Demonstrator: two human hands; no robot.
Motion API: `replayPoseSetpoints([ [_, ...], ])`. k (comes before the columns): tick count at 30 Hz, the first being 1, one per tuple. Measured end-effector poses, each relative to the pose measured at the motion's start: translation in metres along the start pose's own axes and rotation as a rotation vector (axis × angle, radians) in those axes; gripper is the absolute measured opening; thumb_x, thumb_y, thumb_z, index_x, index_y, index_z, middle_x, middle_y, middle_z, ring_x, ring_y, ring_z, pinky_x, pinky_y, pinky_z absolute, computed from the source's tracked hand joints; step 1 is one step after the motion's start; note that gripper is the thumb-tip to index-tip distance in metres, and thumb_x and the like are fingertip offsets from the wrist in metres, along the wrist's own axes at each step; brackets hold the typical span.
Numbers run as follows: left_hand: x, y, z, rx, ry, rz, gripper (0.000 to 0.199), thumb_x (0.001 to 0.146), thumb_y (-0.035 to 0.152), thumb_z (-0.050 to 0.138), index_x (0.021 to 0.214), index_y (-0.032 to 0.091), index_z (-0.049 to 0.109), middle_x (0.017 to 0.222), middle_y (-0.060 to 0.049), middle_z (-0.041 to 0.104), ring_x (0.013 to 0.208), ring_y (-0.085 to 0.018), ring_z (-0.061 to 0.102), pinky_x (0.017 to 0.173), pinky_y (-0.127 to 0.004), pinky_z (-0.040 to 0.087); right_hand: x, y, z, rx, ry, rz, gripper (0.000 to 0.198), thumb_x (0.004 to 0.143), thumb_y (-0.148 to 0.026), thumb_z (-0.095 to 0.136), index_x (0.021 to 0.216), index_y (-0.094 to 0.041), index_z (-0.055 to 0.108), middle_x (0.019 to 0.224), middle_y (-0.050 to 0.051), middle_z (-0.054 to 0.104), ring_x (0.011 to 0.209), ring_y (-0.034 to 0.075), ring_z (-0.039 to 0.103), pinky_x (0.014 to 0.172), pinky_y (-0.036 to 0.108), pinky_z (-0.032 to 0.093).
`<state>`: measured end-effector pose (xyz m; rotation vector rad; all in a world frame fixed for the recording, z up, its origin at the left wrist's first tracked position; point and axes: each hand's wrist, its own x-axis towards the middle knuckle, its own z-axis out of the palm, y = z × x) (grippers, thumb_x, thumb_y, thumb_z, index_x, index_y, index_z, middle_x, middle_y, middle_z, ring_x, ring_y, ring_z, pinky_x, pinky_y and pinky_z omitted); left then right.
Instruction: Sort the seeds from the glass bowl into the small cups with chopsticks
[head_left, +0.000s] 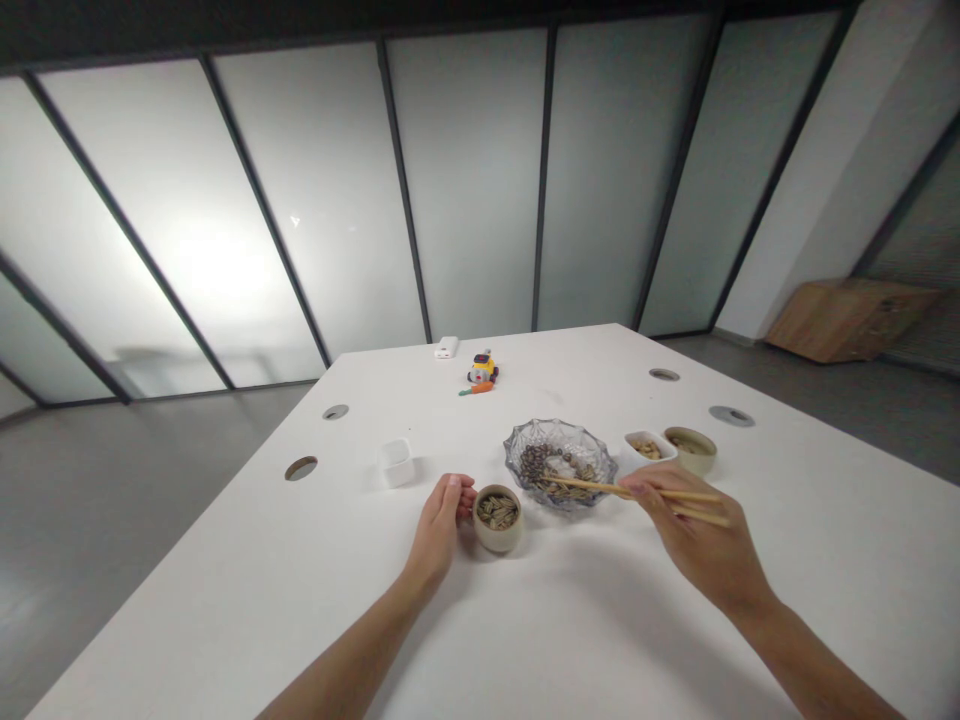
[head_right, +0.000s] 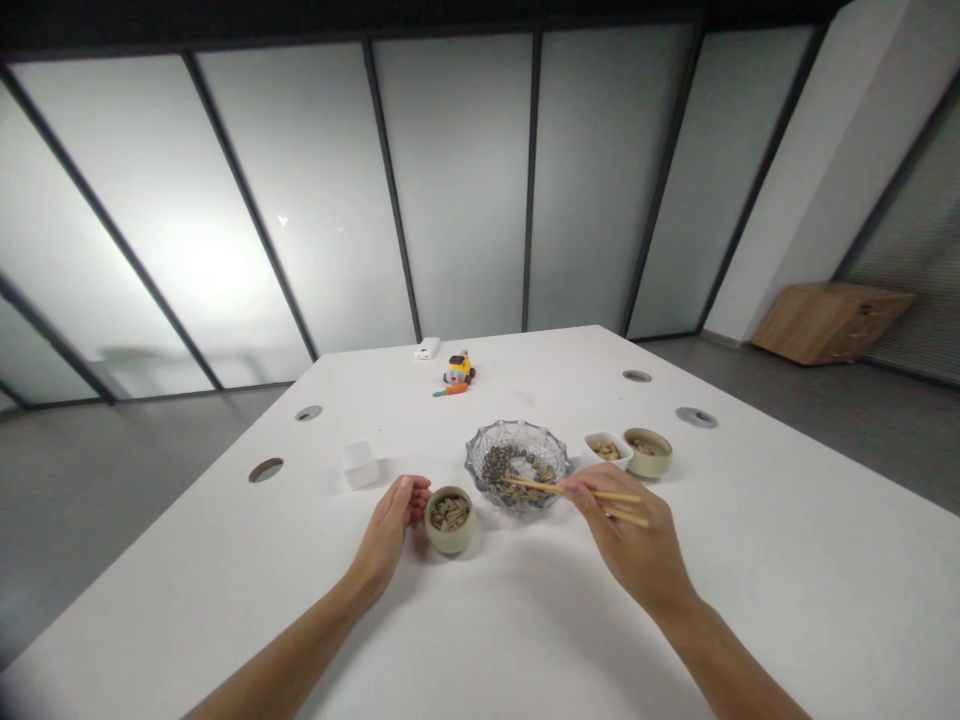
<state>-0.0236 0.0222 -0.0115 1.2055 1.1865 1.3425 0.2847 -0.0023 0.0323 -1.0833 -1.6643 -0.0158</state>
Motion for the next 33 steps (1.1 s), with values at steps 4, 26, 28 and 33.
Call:
replayPoseSetpoints([
  [4,0.000,0.001,0.000,-0.009,-0.003,-0.007,0.070,0.086,0.088,0.060,0.097,0.020,0.070,0.090,-0.006,0.071,0.085,-0.023,0.065,0.081,-0.035,0.052,-0.001,0.000,0.001,0.025,-0.023,0.009,0.027,0.104,-0.040,0.065,0.087,-0.027,0.081,0.086,0.004,0.080,0.077,0.020,0.078,0.070,0.032,0.064],
  [26,-0.001,0.004,0.000,0.008,-0.017,0.003,0.068,0.088,0.087,0.059,0.096,0.020,0.069,0.088,-0.005,0.069,0.083,-0.022,0.063,0.080,-0.035,0.051,-0.005,0.003,0.007,0.622,0.058,0.516,0.040,0.094,-0.062,0.073,0.084,-0.024,0.078,0.088,0.005,0.076,0.076,0.024,0.080,0.073,0.043,0.074],
  [28,-0.001,0.004,0.000,0.011,-0.012,0.008,0.068,0.088,0.087,0.058,0.096,0.020,0.069,0.088,-0.005,0.069,0.083,-0.022,0.063,0.081,-0.035,0.051,-0.006,0.004,0.004,0.611,0.022,0.506,0.040,0.095,-0.063,0.072,0.087,-0.025,0.079,0.091,0.006,0.077,0.077,0.024,0.080,0.071,0.042,0.073],
  [33,0.000,0.003,0.000,0.002,-0.018,0.009,0.068,0.088,0.087,0.059,0.097,0.021,0.069,0.088,-0.004,0.068,0.083,-0.022,0.062,0.080,-0.035,0.051,0.005,0.002,-0.015,0.273,0.121,0.345,0.044,0.098,-0.065,0.066,0.082,-0.027,0.079,0.087,0.006,0.078,0.079,0.025,0.077,0.075,0.044,0.070],
])
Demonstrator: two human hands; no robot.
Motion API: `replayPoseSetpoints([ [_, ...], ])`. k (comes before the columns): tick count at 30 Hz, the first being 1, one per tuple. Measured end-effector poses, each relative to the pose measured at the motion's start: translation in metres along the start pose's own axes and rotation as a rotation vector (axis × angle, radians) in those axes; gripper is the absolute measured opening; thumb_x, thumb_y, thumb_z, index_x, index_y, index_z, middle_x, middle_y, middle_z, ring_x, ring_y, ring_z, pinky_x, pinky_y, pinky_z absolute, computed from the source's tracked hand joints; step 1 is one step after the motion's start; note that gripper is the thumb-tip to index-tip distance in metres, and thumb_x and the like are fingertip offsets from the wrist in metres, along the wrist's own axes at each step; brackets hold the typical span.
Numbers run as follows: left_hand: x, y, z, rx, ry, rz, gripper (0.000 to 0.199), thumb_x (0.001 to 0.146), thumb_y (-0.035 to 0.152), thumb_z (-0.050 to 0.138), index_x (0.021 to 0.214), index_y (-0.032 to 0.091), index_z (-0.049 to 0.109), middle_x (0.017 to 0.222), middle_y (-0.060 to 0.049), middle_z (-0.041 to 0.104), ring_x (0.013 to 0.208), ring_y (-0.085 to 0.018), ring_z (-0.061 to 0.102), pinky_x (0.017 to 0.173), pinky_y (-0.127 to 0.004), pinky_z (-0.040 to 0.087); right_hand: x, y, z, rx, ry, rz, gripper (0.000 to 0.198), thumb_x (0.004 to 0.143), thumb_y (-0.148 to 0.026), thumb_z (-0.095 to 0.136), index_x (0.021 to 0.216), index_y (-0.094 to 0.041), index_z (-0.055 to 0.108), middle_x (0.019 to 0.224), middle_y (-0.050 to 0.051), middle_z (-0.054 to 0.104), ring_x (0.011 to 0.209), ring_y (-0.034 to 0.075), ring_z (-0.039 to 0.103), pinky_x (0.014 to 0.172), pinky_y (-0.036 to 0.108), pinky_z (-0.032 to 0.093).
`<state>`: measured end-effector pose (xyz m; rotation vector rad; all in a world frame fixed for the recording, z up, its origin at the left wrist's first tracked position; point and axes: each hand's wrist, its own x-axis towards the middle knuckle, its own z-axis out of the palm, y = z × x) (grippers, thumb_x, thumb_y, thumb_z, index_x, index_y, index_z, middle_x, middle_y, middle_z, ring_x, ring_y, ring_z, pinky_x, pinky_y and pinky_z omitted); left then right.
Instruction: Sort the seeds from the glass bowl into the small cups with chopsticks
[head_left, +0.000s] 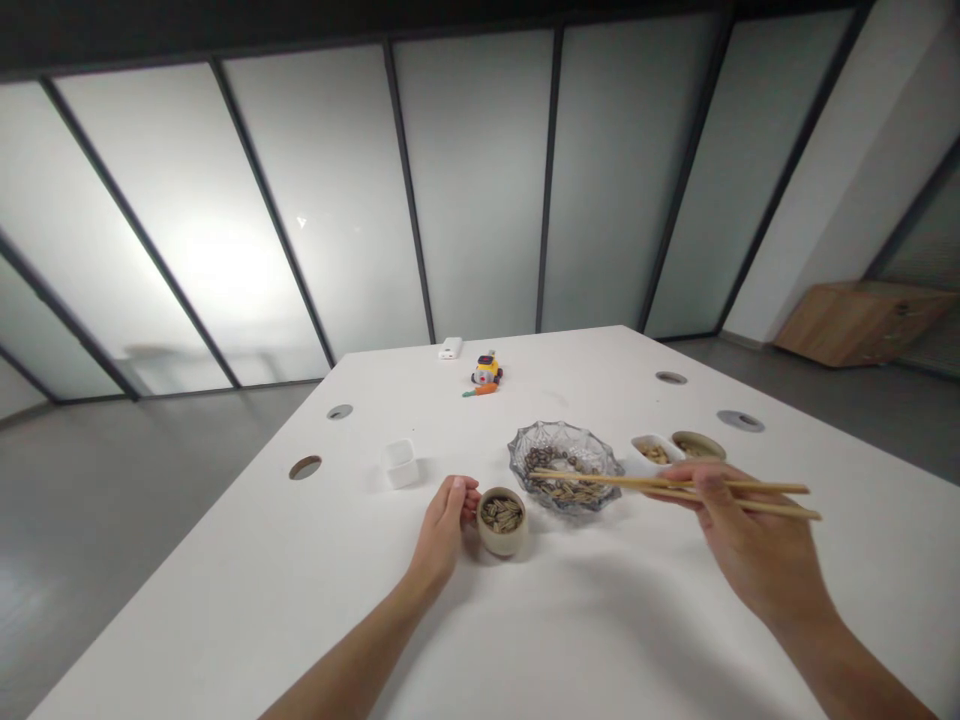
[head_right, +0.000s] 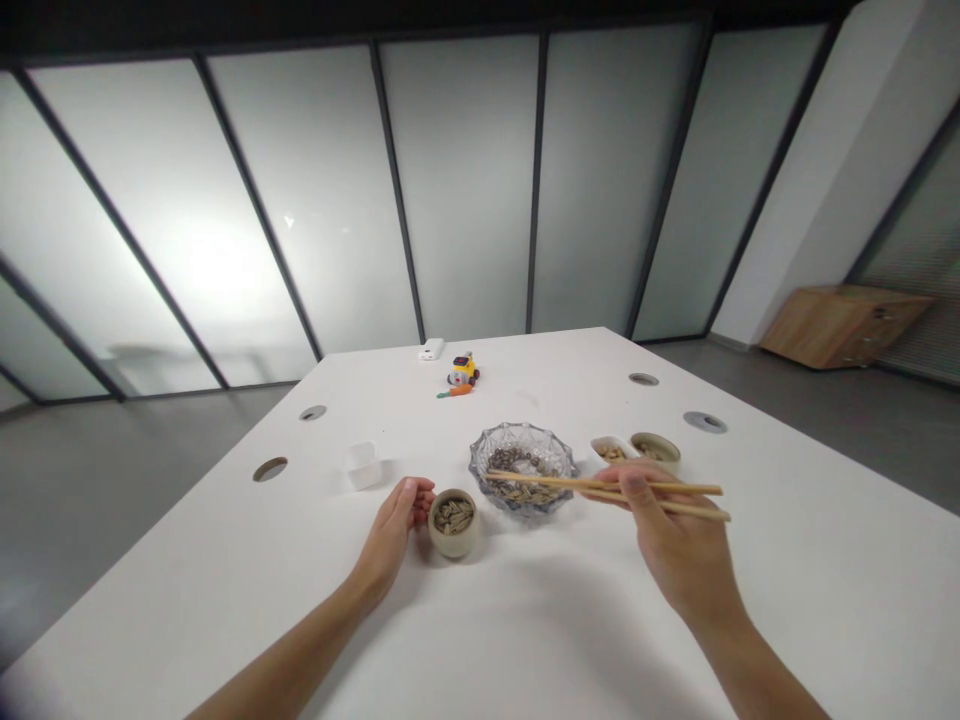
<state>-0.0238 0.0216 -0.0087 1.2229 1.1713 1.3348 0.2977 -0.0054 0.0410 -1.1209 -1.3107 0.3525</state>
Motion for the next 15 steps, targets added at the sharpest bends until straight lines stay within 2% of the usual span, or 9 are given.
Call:
replayPoseSetpoints([
  [3,0.0001,-0.0011,0.0002,-0.008,0.002,0.000,0.068,0.088,0.087,0.059,0.096,0.021,0.069,0.088,-0.004,0.068,0.083,-0.022,0.062,0.080,-0.035,0.051,0.0060,-0.0053,-0.0053,-0.233,0.044,-0.175,0.046,0.100,-0.065,0.063,0.080,-0.027,0.079,0.083,0.006,0.078,0.082,0.026,0.077,0.074,0.041,0.068],
  [7,-0.0001,-0.0016,0.0005,0.003,0.006,-0.001,0.068,0.088,0.088,0.059,0.097,0.021,0.069,0.088,-0.005,0.069,0.084,-0.022,0.063,0.080,-0.035,0.051,0.0059,-0.0048,-0.0030,-0.348,-0.027,-0.320,0.047,0.104,-0.060,0.057,0.077,-0.028,0.078,0.082,0.003,0.079,0.083,0.023,0.079,0.077,0.036,0.066],
  [15,-0.0010,0.0011,0.0004,0.016,0.009,-0.010,0.068,0.088,0.087,0.058,0.097,0.021,0.069,0.090,-0.005,0.070,0.085,-0.023,0.063,0.082,-0.036,0.052,0.0015,-0.0042,0.0009,-0.363,-0.117,-0.340,0.038,0.104,-0.053,0.061,0.081,-0.028,0.078,0.082,0.001,0.080,0.078,0.023,0.079,0.073,0.036,0.065],
])
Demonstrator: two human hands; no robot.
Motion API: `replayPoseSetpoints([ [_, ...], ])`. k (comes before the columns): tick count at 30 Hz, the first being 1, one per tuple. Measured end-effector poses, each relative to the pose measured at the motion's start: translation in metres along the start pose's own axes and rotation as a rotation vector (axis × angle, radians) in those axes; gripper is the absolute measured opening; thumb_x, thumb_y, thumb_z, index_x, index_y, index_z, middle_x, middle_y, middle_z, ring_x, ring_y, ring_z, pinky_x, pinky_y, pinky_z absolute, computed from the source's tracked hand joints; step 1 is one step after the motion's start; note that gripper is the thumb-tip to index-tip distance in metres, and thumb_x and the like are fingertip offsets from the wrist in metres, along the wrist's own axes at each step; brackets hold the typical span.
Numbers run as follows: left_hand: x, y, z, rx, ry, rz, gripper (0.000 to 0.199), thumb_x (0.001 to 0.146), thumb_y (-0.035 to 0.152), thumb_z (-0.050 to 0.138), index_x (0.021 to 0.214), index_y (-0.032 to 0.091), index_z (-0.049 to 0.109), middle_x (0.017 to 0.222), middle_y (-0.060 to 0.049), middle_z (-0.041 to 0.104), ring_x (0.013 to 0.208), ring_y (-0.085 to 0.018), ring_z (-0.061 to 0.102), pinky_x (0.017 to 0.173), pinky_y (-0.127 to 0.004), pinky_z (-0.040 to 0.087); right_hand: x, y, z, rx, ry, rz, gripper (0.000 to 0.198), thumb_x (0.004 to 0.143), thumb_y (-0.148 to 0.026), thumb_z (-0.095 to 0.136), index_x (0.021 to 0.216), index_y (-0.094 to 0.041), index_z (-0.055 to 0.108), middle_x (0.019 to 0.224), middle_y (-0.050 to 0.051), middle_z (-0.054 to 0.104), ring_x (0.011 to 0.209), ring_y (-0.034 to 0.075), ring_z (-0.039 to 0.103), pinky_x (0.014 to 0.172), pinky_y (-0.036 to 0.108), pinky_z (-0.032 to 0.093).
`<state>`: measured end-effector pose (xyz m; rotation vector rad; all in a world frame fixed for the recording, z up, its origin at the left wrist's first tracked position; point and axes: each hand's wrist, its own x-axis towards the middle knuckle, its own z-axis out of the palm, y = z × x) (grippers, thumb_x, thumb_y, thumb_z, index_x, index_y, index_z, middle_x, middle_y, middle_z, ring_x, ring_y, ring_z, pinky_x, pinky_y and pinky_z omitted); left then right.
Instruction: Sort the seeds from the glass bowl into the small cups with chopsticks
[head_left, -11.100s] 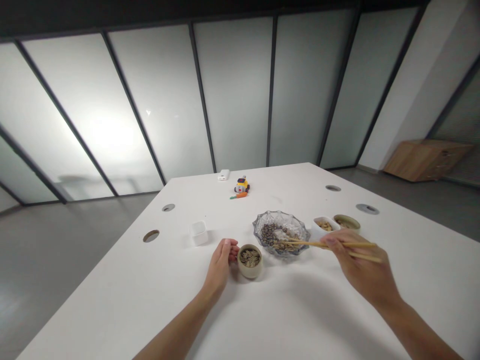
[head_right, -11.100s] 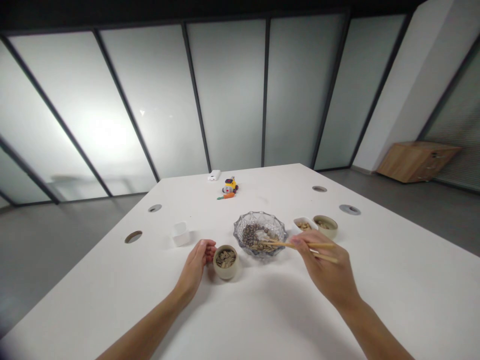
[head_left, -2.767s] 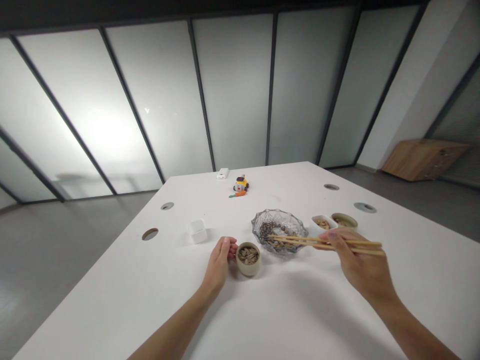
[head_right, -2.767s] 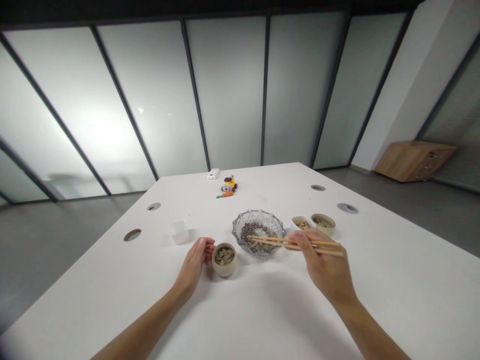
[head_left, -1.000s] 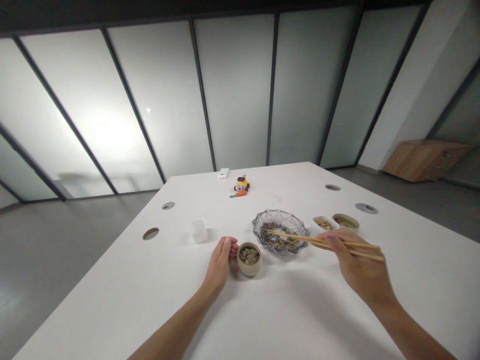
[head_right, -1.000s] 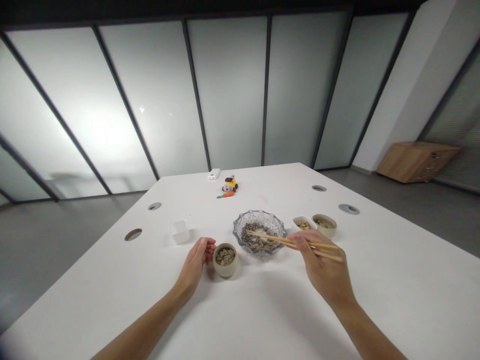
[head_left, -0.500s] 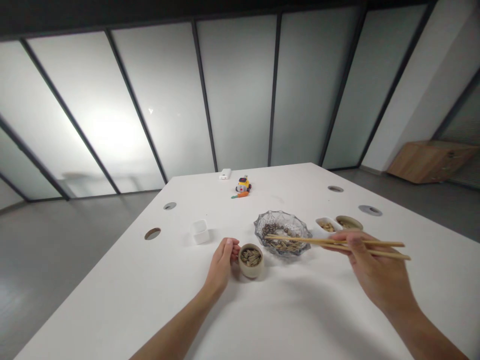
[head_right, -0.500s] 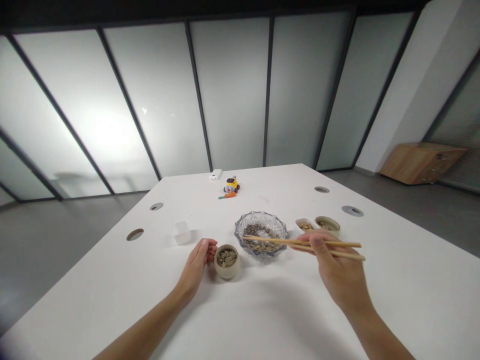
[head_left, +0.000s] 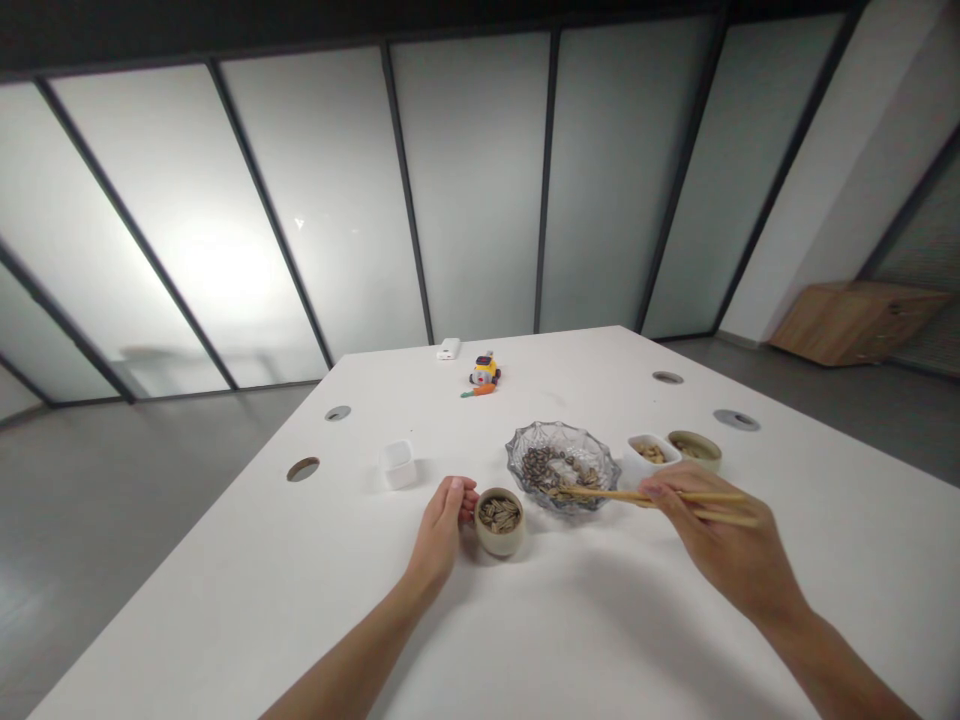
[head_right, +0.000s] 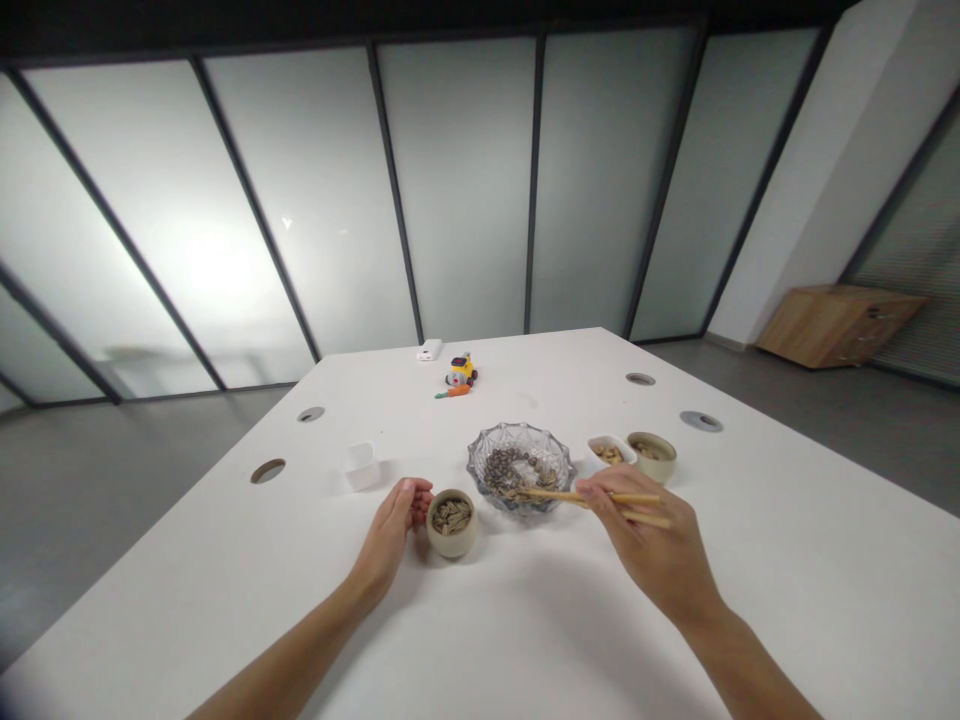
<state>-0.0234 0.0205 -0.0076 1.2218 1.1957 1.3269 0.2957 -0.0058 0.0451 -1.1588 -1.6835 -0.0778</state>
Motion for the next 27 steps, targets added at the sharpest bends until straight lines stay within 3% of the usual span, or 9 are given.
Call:
replayPoseSetpoints([
  [5,0.000,0.000,0.000,0.008,0.007,0.005,0.066,0.089,0.086,0.058,0.096,0.021,0.069,0.089,-0.006,0.070,0.084,-0.023,0.064,0.081,-0.036,0.052,-0.001,0.000,0.000,0.029,0.032,0.041,0.033,0.102,-0.051,0.065,0.082,-0.029,0.078,0.084,0.002,0.080,0.080,0.023,0.079,0.074,0.036,0.064],
  [10,0.000,0.001,0.001,0.014,0.001,0.002,0.066,0.089,0.085,0.057,0.096,0.021,0.069,0.089,-0.005,0.069,0.085,-0.023,0.064,0.082,-0.035,0.052,0.001,-0.002,-0.003,0.024,0.081,0.068,0.039,0.101,-0.057,0.063,0.078,-0.030,0.079,0.083,0.002,0.080,0.082,0.024,0.079,0.077,0.037,0.066],
  [13,0.000,0.002,0.001,0.005,0.000,0.000,0.066,0.089,0.086,0.058,0.096,0.021,0.069,0.089,-0.005,0.069,0.084,-0.022,0.063,0.082,-0.035,0.052,0.001,0.000,-0.002,0.047,0.137,0.159,0.043,0.098,-0.064,0.064,0.078,-0.029,0.080,0.084,0.004,0.080,0.084,0.027,0.079,0.082,0.043,0.067],
  [15,0.000,0.002,0.001,0.003,-0.002,0.000,0.066,0.088,0.086,0.058,0.096,0.021,0.068,0.089,-0.005,0.069,0.084,-0.023,0.063,0.083,-0.036,0.052,0.001,0.003,0.001,0.141,0.187,0.277,0.043,0.095,-0.065,0.069,0.080,-0.027,0.081,0.086,0.005,0.081,0.083,0.027,0.080,0.081,0.045,0.069],
  [19,0.000,0.001,0.001,0.007,-0.001,0.007,0.066,0.089,0.086,0.057,0.096,0.021,0.069,0.089,-0.005,0.069,0.084,-0.023,0.063,0.083,-0.036,0.052,0.000,0.004,0.011,0.572,0.246,0.492,0.038,0.093,-0.059,0.076,0.078,-0.024,0.079,0.083,0.004,0.079,0.073,0.024,0.080,0.071,0.045,0.073],
  [22,-0.001,0.002,0.001,0.009,0.000,0.010,0.066,0.090,0.085,0.057,0.097,0.021,0.069,0.089,-0.005,0.069,0.084,-0.023,0.064,0.083,-0.036,0.052,0.000,0.000,0.018,0.767,0.204,0.526,0.038,0.094,-0.060,0.076,0.077,-0.025,0.076,0.080,0.002,0.078,0.077,0.023,0.082,0.074,0.045,0.074],
  [27,-0.001,0.004,0.001,0.010,-0.004,0.006,0.065,0.089,0.085,0.057,0.096,0.021,0.069,0.088,-0.005,0.068,0.083,-0.023,0.062,0.082,-0.036,0.051,-0.006,-0.008,0.025,0.794,0.095,0.505,0.039,0.091,-0.063,0.077,0.080,-0.025,0.078,0.086,0.003,0.079,0.078,0.021,0.081,0.073,0.041,0.074],
])
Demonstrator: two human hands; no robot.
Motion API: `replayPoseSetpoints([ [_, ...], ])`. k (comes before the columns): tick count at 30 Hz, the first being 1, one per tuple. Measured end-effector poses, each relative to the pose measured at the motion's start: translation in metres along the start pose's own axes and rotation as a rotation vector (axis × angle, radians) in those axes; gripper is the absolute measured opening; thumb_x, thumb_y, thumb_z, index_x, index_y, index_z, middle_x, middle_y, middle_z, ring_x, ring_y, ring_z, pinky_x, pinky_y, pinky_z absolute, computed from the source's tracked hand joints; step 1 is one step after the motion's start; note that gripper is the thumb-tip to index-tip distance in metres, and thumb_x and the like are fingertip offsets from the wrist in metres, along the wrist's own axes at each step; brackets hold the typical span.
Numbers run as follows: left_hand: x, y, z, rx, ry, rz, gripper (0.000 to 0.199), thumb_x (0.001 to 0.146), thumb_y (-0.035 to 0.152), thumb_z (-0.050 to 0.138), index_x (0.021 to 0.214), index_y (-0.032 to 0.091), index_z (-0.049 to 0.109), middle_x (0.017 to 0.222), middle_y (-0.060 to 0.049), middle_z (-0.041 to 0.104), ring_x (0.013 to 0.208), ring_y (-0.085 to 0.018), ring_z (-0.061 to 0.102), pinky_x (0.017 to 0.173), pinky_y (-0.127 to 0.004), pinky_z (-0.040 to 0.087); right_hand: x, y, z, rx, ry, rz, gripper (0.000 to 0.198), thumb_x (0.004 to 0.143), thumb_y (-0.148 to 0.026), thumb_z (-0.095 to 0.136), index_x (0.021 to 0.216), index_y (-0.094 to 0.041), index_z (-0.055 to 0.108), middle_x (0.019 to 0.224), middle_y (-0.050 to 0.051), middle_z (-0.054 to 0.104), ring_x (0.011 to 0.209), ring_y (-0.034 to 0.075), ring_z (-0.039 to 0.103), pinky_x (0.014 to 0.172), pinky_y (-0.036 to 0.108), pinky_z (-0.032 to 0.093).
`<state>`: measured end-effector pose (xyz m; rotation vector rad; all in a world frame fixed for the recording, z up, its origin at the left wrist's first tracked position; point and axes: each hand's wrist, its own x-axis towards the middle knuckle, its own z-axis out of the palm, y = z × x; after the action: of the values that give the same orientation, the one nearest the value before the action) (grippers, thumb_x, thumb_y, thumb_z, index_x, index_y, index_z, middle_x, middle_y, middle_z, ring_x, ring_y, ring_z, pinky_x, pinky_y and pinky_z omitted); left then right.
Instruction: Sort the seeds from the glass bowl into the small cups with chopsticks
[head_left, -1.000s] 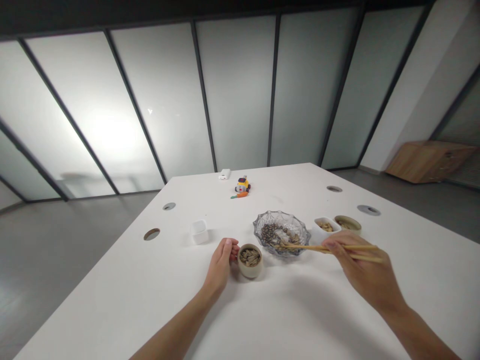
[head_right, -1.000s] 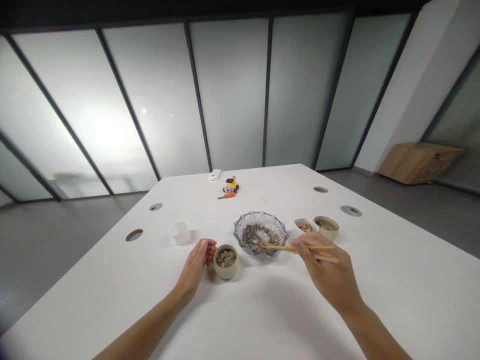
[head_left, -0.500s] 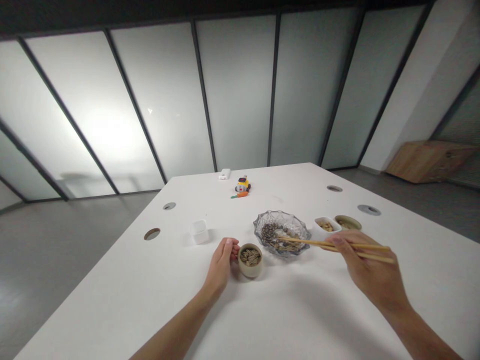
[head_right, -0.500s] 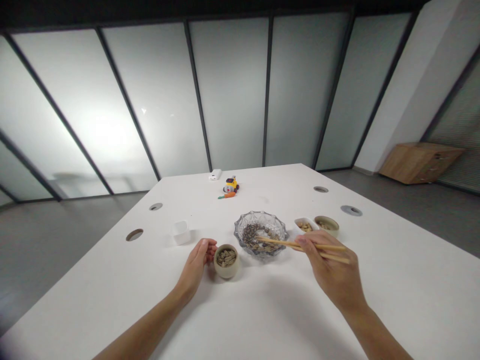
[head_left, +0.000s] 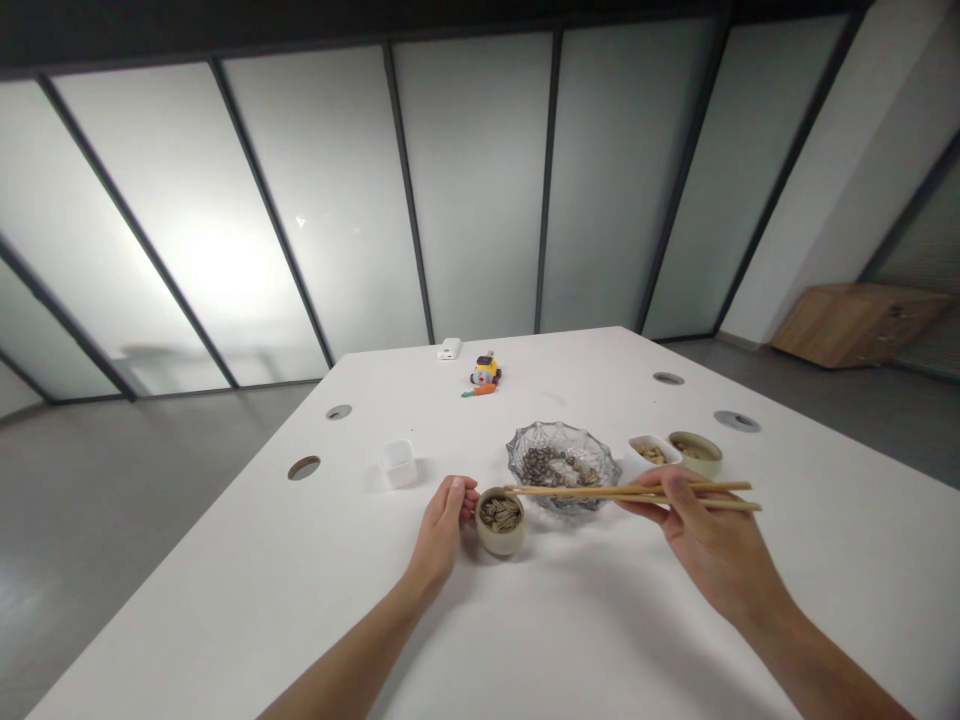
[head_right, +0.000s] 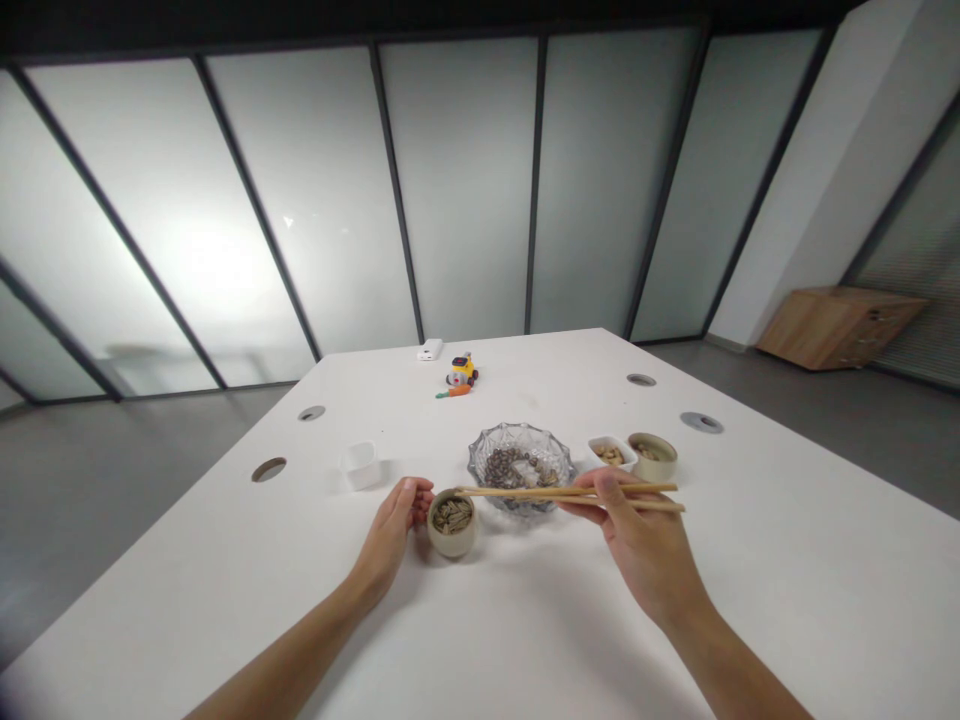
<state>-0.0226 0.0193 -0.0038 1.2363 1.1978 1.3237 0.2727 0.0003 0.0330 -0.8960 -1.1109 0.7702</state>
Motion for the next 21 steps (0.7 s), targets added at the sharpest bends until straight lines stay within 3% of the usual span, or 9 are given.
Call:
replayPoseSetpoints([
  [4,0.000,-0.001,0.000,0.000,-0.001,0.002,0.065,0.089,0.085,0.057,0.095,0.021,0.069,0.088,-0.005,0.068,0.082,-0.023,0.063,0.081,-0.036,0.051,0.000,0.002,-0.002,-0.044,-0.009,-0.040,0.040,0.094,-0.064,0.073,0.082,-0.026,0.077,0.088,0.003,0.078,0.079,0.021,0.081,0.072,0.040,0.074],
  [8,0.001,-0.002,0.000,-0.010,0.003,0.002,0.065,0.090,0.085,0.058,0.095,0.021,0.069,0.088,-0.005,0.069,0.083,-0.023,0.063,0.081,-0.035,0.052,0.007,-0.003,-0.014,-0.094,0.090,-0.088,0.041,0.095,-0.063,0.072,0.079,-0.026,0.076,0.083,0.003,0.077,0.074,0.023,0.079,0.070,0.043,0.073],
  [12,0.001,-0.003,0.000,-0.015,0.013,0.004,0.066,0.088,0.086,0.059,0.096,0.021,0.069,0.088,-0.006,0.070,0.083,-0.023,0.064,0.081,-0.035,0.052,0.011,-0.012,-0.025,-0.519,0.175,-0.223,0.042,0.096,-0.064,0.069,0.080,-0.027,0.079,0.082,0.005,0.078,0.082,0.028,0.078,0.076,0.046,0.069],
  [16,0.001,-0.003,0.000,-0.008,0.021,0.004,0.066,0.088,0.086,0.059,0.095,0.021,0.070,0.088,-0.006,0.071,0.083,-0.023,0.065,0.080,-0.035,0.053,0.010,-0.016,-0.025,-0.738,0.093,-0.424,0.048,0.100,-0.066,0.061,0.076,-0.029,0.078,0.082,0.005,0.080,0.082,0.028,0.078,0.077,0.044,0.066],
  [21,0.001,-0.003,0.000,-0.005,0.023,0.000,0.066,0.088,0.085,0.060,0.095,0.021,0.070,0.089,-0.006,0.071,0.084,-0.023,0.066,0.080,-0.035,0.053,0.008,-0.012,-0.021,-0.800,-0.043,-0.522,0.043,0.103,-0.059,0.059,0.079,-0.030,0.080,0.079,0.003,0.080,0.082,0.026,0.080,0.077,0.040,0.065],
])
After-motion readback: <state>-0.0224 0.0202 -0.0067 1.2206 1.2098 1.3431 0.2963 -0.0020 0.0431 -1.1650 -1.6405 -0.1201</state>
